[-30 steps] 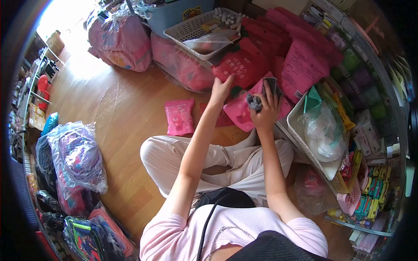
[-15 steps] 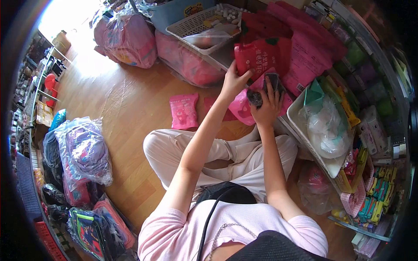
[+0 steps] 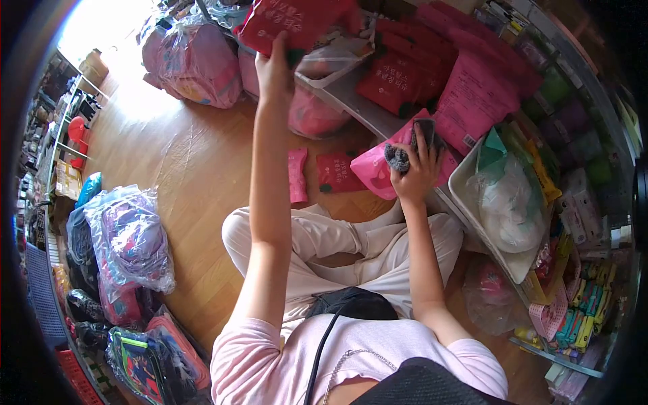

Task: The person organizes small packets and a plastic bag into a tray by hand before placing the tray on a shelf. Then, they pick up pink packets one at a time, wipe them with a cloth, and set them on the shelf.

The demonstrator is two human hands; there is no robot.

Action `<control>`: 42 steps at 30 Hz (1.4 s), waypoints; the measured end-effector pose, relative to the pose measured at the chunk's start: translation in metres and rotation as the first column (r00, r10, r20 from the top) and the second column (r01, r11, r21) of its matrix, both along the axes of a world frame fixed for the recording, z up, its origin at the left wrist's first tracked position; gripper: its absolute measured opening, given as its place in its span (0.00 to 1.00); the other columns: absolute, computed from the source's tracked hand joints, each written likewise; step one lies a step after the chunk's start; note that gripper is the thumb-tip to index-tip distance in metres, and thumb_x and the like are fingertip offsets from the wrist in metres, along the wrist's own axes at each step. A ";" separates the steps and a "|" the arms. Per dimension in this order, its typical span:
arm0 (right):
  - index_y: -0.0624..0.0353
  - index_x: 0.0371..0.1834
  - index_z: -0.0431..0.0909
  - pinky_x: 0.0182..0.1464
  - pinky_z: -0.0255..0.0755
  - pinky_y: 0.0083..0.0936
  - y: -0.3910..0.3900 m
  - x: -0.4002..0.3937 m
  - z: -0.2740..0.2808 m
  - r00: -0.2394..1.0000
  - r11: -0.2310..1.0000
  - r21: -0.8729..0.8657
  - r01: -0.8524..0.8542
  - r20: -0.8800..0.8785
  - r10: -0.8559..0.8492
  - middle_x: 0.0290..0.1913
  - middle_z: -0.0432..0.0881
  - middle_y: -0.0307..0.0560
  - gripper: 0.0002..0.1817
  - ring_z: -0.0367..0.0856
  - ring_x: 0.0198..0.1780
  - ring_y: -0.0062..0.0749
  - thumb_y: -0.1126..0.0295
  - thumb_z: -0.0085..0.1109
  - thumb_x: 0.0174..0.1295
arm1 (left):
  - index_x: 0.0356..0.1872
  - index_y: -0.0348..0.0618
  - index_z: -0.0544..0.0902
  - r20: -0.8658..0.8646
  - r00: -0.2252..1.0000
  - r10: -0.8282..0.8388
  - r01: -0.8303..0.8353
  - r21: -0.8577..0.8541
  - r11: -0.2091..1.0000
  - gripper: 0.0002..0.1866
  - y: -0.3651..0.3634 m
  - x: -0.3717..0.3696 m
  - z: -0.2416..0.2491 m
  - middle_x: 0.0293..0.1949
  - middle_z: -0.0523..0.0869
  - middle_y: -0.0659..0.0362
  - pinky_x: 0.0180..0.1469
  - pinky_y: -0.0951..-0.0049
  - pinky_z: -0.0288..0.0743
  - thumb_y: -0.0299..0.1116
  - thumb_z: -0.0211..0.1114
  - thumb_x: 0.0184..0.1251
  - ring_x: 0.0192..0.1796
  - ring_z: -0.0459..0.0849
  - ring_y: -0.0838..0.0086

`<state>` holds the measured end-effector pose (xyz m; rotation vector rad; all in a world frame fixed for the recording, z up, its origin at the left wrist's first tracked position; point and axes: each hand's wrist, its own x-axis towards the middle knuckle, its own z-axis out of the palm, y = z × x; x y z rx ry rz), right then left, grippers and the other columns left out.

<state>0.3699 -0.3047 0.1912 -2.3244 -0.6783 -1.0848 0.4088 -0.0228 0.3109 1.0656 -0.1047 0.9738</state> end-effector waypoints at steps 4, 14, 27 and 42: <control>0.38 0.37 0.81 0.65 0.53 0.61 0.000 0.001 -0.001 1.000 1.000 -0.002 0.002 -0.017 -0.002 0.65 0.69 0.37 0.13 0.71 0.59 0.49 0.56 0.58 0.47 | 0.50 0.38 0.74 -0.279 0.948 -0.156 0.084 -0.253 0.964 0.17 0.047 0.049 -0.020 0.44 0.81 0.57 0.48 0.68 0.82 0.31 0.64 0.62 0.44 0.82 0.70; 0.36 0.38 0.82 0.65 0.53 0.61 0.001 0.002 -0.002 1.000 1.000 -0.012 0.006 -0.011 -0.006 0.66 0.69 0.37 0.14 0.71 0.58 0.48 0.51 0.54 0.49 | 0.50 0.32 0.75 -0.520 0.449 0.727 0.116 0.840 0.530 0.28 0.072 0.079 -0.011 0.45 0.81 0.43 0.51 0.59 0.77 0.46 0.69 0.57 0.48 0.82 0.55; 0.36 0.39 0.81 0.65 0.52 0.62 0.002 0.003 -0.004 1.000 1.000 0.007 0.002 -0.019 -0.002 0.66 0.69 0.37 0.14 0.70 0.60 0.50 0.53 0.54 0.49 | 0.42 0.48 0.85 -0.267 0.773 0.576 0.106 0.949 0.298 0.12 0.058 0.064 -0.002 0.40 0.86 0.53 0.46 0.63 0.77 0.36 0.63 0.59 0.43 0.85 0.56; 0.39 0.38 0.82 0.65 0.52 0.61 0.002 0.003 -0.004 1.000 1.000 0.005 -0.003 -0.017 0.003 0.66 0.69 0.40 0.15 0.69 0.61 0.52 0.56 0.56 0.45 | 0.53 0.55 0.79 -0.357 0.566 0.743 0.130 0.929 0.347 0.23 0.075 0.102 -0.001 0.44 0.84 0.49 0.49 0.57 0.74 0.56 0.58 0.62 0.48 0.81 0.48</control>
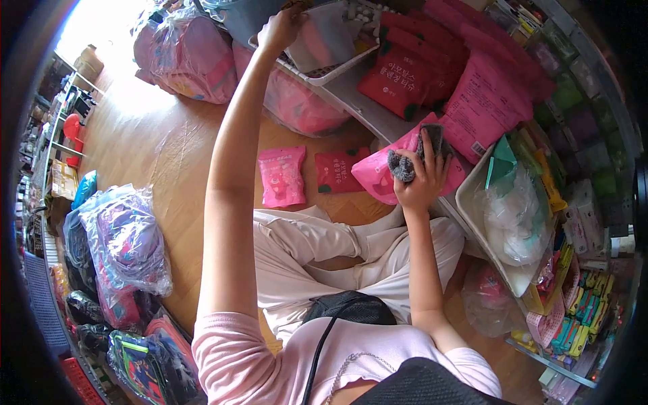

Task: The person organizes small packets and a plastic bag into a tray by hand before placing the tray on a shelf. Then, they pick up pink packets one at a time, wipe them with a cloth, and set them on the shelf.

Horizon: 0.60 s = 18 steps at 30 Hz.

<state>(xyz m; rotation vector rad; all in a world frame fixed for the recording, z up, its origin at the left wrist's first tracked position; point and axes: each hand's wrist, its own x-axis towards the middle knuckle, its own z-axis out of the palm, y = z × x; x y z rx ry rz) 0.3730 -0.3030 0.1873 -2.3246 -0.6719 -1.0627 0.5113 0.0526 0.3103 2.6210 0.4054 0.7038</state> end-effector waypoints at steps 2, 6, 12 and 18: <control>0.38 0.38 0.82 0.65 0.52 0.61 0.000 -0.001 0.001 0.999 1.000 0.003 -0.007 -0.033 0.007 0.66 0.69 0.39 0.15 0.70 0.61 0.52 0.56 0.56 0.45 | 0.55 0.60 0.78 0.011 1.000 -0.017 0.017 -0.011 1.000 0.23 0.000 0.000 -0.004 0.44 0.84 0.47 0.49 0.56 0.75 0.56 0.56 0.63 0.48 0.81 0.49; 0.37 0.38 0.82 0.66 0.52 0.62 0.000 0.000 0.002 1.000 1.000 0.011 -0.015 -0.018 0.015 0.66 0.69 0.39 0.15 0.70 0.61 0.52 0.57 0.56 0.45 | 0.57 0.62 0.77 0.066 0.995 -0.070 0.073 -0.050 0.996 0.24 0.007 0.002 -0.014 0.43 0.84 0.45 0.50 0.54 0.74 0.57 0.55 0.63 0.48 0.81 0.48; 0.37 0.39 0.82 0.65 0.52 0.62 0.000 -0.001 0.004 1.000 1.000 0.011 -0.013 0.004 0.013 0.66 0.69 0.38 0.15 0.70 0.60 0.53 0.59 0.57 0.44 | 0.55 0.43 0.77 0.267 0.831 -0.488 0.491 0.059 0.869 0.35 0.014 -0.008 -0.025 0.46 0.83 0.43 0.53 0.57 0.73 0.60 0.63 0.54 0.52 0.79 0.49; 0.37 0.39 0.81 0.66 0.52 0.61 -0.001 -0.001 0.002 1.000 1.000 -0.010 -0.001 -0.026 0.001 0.66 0.69 0.37 0.13 0.71 0.58 0.49 0.54 0.57 0.49 | 0.52 0.41 0.80 0.064 0.950 -0.305 0.291 0.176 0.940 0.40 -0.008 -0.028 -0.020 0.48 0.82 0.45 0.54 0.57 0.73 0.64 0.68 0.43 0.54 0.79 0.53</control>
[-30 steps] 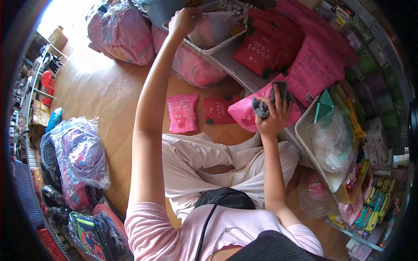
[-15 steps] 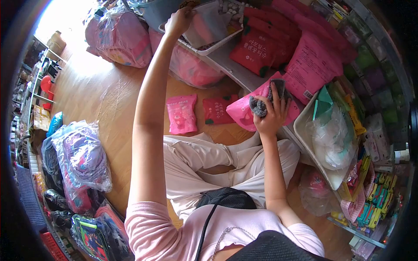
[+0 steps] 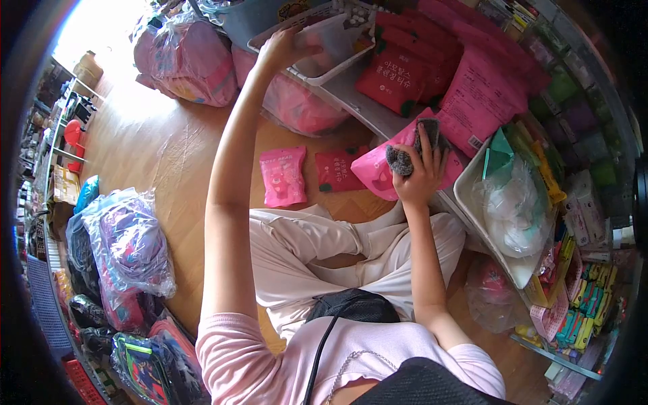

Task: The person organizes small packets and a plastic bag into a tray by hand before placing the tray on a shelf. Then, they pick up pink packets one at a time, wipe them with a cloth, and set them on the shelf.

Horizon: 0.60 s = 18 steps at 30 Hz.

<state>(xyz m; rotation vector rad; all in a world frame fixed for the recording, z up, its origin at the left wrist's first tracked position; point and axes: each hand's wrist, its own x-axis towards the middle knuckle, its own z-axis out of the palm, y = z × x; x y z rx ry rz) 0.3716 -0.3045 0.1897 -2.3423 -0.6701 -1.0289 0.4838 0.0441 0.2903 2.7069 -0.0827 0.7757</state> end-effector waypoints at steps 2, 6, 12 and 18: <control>0.37 0.39 0.81 0.66 0.52 0.61 0.000 0.000 0.000 0.999 1.000 -0.004 0.005 0.033 -0.005 0.66 0.69 0.37 0.13 0.71 0.57 0.49 0.54 0.57 0.49 | 0.51 0.41 0.80 -0.051 0.999 0.000 0.000 -0.005 1.000 0.40 -0.003 -0.003 0.008 0.48 0.82 0.46 0.54 0.57 0.73 0.64 0.68 0.43 0.54 0.79 0.54; 0.37 0.38 0.81 0.66 0.51 0.61 0.001 0.001 0.000 0.999 1.000 0.003 -0.002 0.046 0.002 0.66 0.69 0.37 0.13 0.71 0.57 0.49 0.53 0.57 0.49 | 0.48 0.40 0.82 -0.091 0.993 0.070 -0.066 0.053 0.996 0.37 -0.008 -0.006 0.012 0.52 0.81 0.50 0.54 0.58 0.73 0.63 0.67 0.45 0.56 0.77 0.56; 0.36 0.39 0.81 0.66 0.52 0.60 0.002 0.000 0.003 1.000 0.999 0.039 0.000 0.016 -0.001 0.66 0.69 0.38 0.13 0.72 0.58 0.49 0.55 0.58 0.48 | 0.55 0.37 0.72 0.444 0.880 0.169 -0.246 0.123 0.961 0.28 -0.040 -0.047 -0.004 0.53 0.74 0.45 0.57 0.56 0.67 0.47 0.61 0.62 0.55 0.73 0.50; 0.37 0.40 0.81 0.66 0.52 0.60 0.006 0.001 0.003 0.992 0.999 0.025 0.044 -0.117 -0.041 0.67 0.67 0.38 0.15 0.70 0.61 0.48 0.59 0.60 0.46 | 0.57 0.37 0.65 0.228 0.973 0.018 0.202 -0.894 0.399 0.18 -0.170 -0.183 -0.104 0.50 0.73 0.56 0.59 0.68 0.64 0.31 0.53 0.71 0.55 0.72 0.68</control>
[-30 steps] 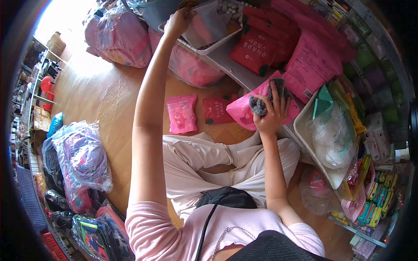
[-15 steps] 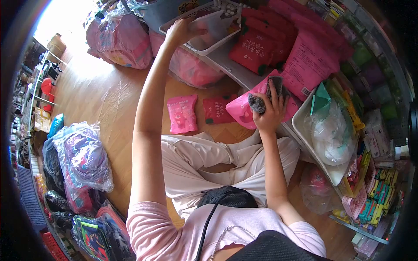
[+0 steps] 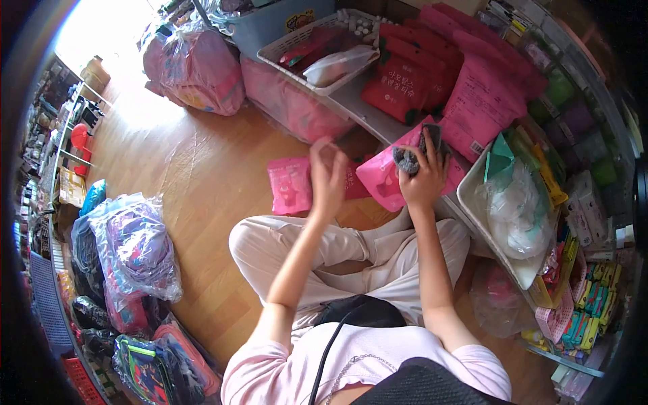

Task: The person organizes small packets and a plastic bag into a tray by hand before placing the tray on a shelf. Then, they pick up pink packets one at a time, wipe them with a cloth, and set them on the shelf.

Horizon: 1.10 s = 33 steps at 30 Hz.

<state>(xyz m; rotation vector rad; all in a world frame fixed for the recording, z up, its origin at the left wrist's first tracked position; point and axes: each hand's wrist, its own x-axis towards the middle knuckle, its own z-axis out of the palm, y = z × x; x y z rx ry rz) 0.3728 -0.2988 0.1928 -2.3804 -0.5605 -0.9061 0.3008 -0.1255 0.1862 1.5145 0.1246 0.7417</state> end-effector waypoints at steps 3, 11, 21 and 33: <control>0.37 0.44 0.80 0.65 0.52 0.60 0.003 0.003 0.002 0.996 0.998 -0.021 0.053 -0.073 -0.054 0.66 0.68 0.38 0.16 0.69 0.63 0.46 0.59 0.60 0.50 | 0.61 0.37 0.63 -0.174 0.980 -0.092 0.077 -0.094 0.993 0.23 -0.054 0.005 -0.085 0.54 0.73 0.57 0.62 0.70 0.63 0.41 0.50 0.74 0.58 0.71 0.70; 0.49 0.53 0.76 0.64 0.57 0.52 0.020 0.035 0.003 0.965 0.972 0.200 -0.127 -0.201 0.168 0.61 0.74 0.44 0.21 0.69 0.62 0.48 0.59 0.57 0.55 | 0.62 0.45 0.64 0.134 0.944 -0.302 0.298 -0.737 0.606 0.25 -0.060 0.027 -0.023 0.51 0.76 0.57 0.49 0.70 0.76 0.48 0.53 0.71 0.50 0.78 0.73; 0.59 0.58 0.73 0.61 0.66 0.38 0.007 0.027 0.007 0.939 0.941 0.023 -0.338 -0.054 0.339 0.56 0.76 0.59 0.26 0.74 0.57 0.52 0.67 0.57 0.54 | 0.61 0.45 0.66 0.084 0.948 -0.306 0.273 -0.710 0.649 0.26 -0.056 0.021 -0.035 0.53 0.76 0.57 0.51 0.69 0.77 0.51 0.51 0.71 0.51 0.78 0.72; 0.56 0.63 0.68 0.64 0.63 0.37 0.015 0.005 0.020 0.829 0.834 -0.009 -0.551 -0.118 0.546 0.63 0.69 0.58 0.33 0.67 0.64 0.52 0.72 0.59 0.48 | 0.59 0.49 0.67 0.035 0.953 -0.302 0.217 -0.774 0.595 0.21 -0.049 0.020 -0.025 0.47 0.79 0.60 0.45 0.72 0.78 0.48 0.52 0.72 0.45 0.81 0.74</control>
